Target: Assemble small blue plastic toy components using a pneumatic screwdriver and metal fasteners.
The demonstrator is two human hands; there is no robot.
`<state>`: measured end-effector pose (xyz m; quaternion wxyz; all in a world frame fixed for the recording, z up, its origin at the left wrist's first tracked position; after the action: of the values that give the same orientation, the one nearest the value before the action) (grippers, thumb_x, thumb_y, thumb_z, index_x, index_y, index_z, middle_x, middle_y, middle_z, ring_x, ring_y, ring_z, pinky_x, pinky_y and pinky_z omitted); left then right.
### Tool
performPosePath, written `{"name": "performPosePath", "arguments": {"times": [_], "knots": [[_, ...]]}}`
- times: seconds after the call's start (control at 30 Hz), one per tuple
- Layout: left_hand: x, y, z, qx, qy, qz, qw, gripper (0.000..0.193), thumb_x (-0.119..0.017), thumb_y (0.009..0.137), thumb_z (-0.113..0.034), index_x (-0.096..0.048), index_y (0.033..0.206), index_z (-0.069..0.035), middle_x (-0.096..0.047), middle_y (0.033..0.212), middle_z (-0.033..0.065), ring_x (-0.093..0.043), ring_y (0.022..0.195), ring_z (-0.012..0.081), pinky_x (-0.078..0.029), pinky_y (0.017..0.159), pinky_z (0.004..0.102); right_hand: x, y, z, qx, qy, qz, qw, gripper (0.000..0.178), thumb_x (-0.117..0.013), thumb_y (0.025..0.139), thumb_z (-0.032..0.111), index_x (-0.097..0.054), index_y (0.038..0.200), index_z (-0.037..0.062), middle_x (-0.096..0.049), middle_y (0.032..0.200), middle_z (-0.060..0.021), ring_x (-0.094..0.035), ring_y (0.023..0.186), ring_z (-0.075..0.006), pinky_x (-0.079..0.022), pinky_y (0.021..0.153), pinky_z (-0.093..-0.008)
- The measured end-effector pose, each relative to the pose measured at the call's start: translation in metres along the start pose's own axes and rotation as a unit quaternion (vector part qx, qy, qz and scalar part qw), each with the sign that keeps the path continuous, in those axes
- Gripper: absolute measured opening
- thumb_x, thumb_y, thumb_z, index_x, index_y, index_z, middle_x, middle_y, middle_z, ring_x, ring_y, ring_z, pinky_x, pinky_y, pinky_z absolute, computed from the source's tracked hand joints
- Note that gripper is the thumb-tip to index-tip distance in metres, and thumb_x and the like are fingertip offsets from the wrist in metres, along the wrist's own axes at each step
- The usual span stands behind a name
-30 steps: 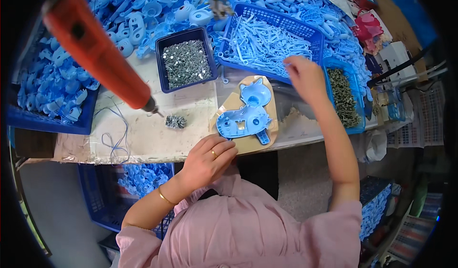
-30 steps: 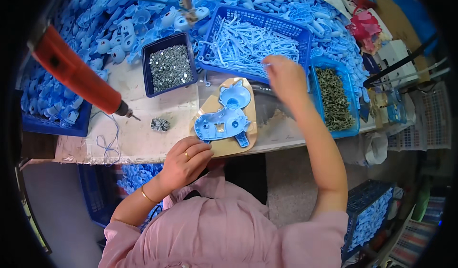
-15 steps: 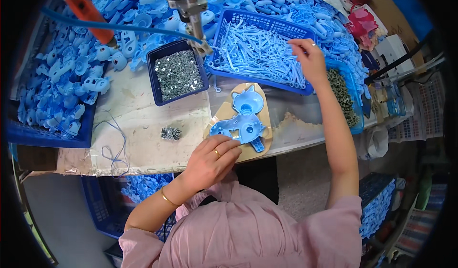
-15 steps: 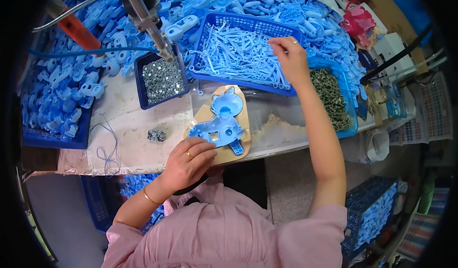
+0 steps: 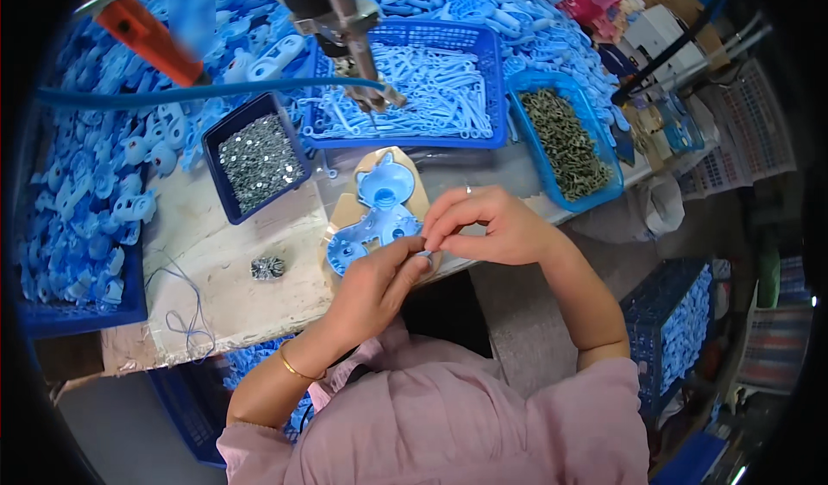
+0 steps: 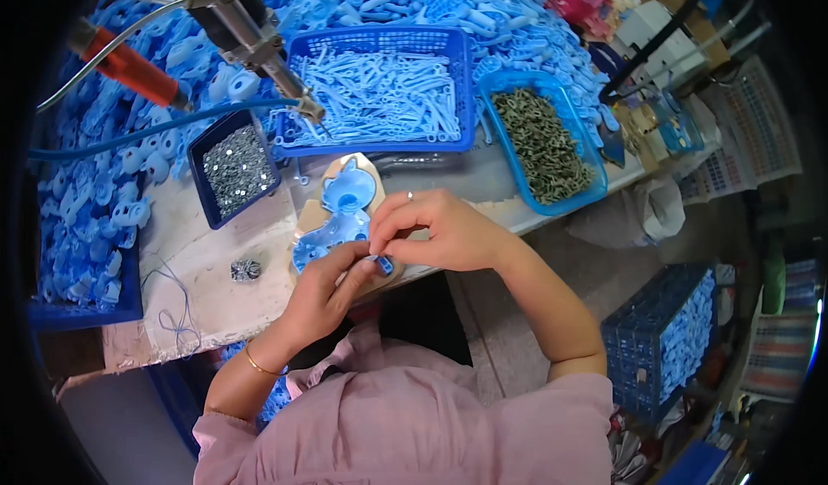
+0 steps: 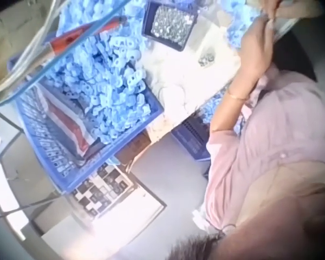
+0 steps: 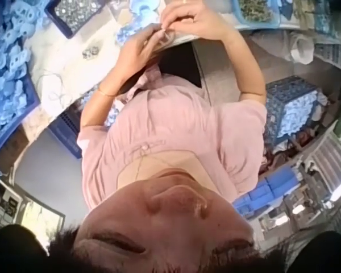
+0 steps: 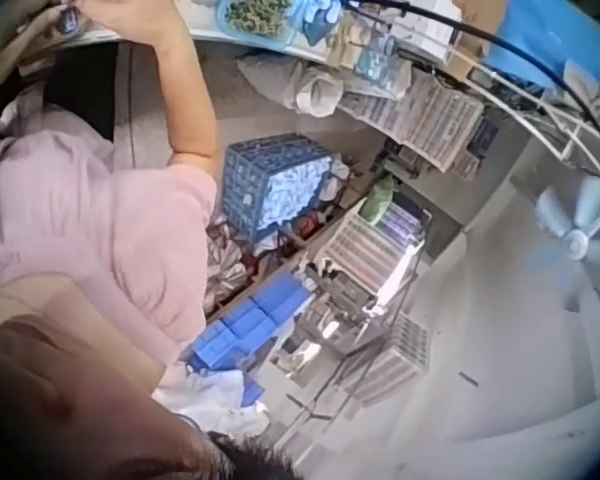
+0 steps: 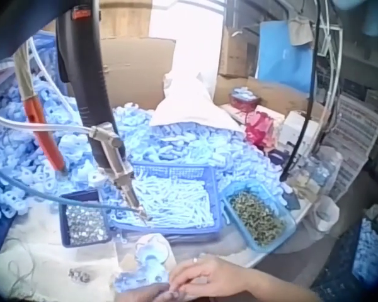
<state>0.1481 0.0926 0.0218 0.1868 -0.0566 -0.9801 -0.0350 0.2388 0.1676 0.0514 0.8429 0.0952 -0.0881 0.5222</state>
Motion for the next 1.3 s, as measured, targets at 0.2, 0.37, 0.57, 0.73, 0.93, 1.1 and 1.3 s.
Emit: {"name": "performPosePath", "arguments": {"times": [0.2,0.37,0.57,0.73,0.93,1.1,1.3], "knots": [[-0.005,-0.005,0.021,0.072,-0.054,0.007,0.996,0.023,-0.054,0.101,-0.015,-0.06,0.117,0.002,-0.068,0.088,0.0145,-0.068,0.083,0.0223,-0.051,0.075,0.0323,0.124,-0.058,-0.035,-0.123,-0.202,-0.281,0.93,0.019,-0.067,0.087,0.003,-0.071,0.106,0.0019,-0.07,0.099,-0.0059,-0.065,0.087,-0.0124,-0.052,0.078,-0.0271],[-0.012,0.002,0.022,0.045,-0.064,0.001,0.997,0.025,-0.05,0.102,-0.014,-0.058,0.12,0.002,-0.067,0.086,0.0121,-0.068,0.087,0.0194,-0.051,0.078,0.0313,0.196,-0.104,-0.088,-0.171,-0.505,-0.283,0.798,0.023,-0.066,0.085,0.003,-0.061,0.108,0.0028,-0.067,0.099,-0.0132,-0.066,0.087,-0.0284,-0.052,0.075,-0.0368],[-0.015,0.001,0.034,0.065,-0.14,0.034,0.987,0.018,-0.048,0.103,-0.014,-0.048,0.115,0.0,-0.067,0.087,0.0099,-0.066,0.084,0.0186,-0.05,0.077,0.0325,0.206,-0.103,-0.099,-0.145,-0.467,-0.31,0.815,0.024,-0.065,0.085,0.0,-0.06,0.108,0.0041,-0.065,0.097,-0.0136,-0.065,0.087,-0.0306,-0.051,0.074,-0.0376],[0.0,-0.004,0.027,0.071,-0.029,0.001,0.997,0.015,-0.045,0.105,-0.014,-0.049,0.11,-0.001,-0.066,0.083,0.0085,-0.061,0.076,0.0173,-0.047,0.07,0.0302,0.191,-0.092,-0.099,-0.158,-0.45,-0.247,0.843,0.024,-0.064,0.085,-0.004,-0.061,0.109,0.0029,-0.066,0.097,-0.0143,-0.066,0.088,-0.0297,-0.052,0.077,-0.0363],[0.014,-0.008,0.024,0.067,-0.025,-0.029,0.997,0.017,-0.045,0.105,-0.016,-0.051,0.109,-0.001,-0.069,0.087,0.011,-0.067,0.082,0.0272,-0.05,0.074,0.0346,0.227,-0.114,-0.118,-0.189,-0.307,-0.292,0.886,0.024,-0.064,0.094,0.008,-0.067,0.118,0.0042,-0.07,0.104,-0.0024,-0.063,0.087,-0.0109,-0.051,0.075,-0.0274],[0.017,-0.012,0.03,0.091,-0.07,-0.032,0.993,0.018,-0.044,0.106,-0.017,-0.052,0.11,-0.001,-0.069,0.087,0.0086,-0.063,0.078,0.0195,-0.048,0.071,0.0306,0.236,-0.126,-0.12,-0.188,-0.178,-0.321,0.911,0.026,-0.056,0.1,0.015,-0.067,0.122,0.0059,-0.07,0.107,0.0001,-0.06,0.085,-0.0071,-0.049,0.073,-0.0237],[0.01,-0.013,0.03,0.073,-0.126,-0.016,0.989,0.019,-0.044,0.107,-0.018,-0.052,0.111,-0.002,-0.066,0.086,0.0034,-0.05,0.067,0.0088,-0.043,0.065,0.025,0.227,-0.126,-0.111,-0.185,-0.067,-0.329,0.924,0.026,-0.053,0.103,0.016,-0.066,0.122,0.0046,-0.069,0.109,-0.0016,-0.059,0.09,-0.0069,-0.048,0.076,-0.0228]]}}
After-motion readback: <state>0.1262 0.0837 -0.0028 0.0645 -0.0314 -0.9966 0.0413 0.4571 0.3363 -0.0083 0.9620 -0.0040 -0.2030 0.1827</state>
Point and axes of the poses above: each hand's wrist, its own y-axis towards the middle knuckle, its own x-axis out of the back of the hand, z = x × y, the point moved 10 cm from there along y, towards the middle knuckle
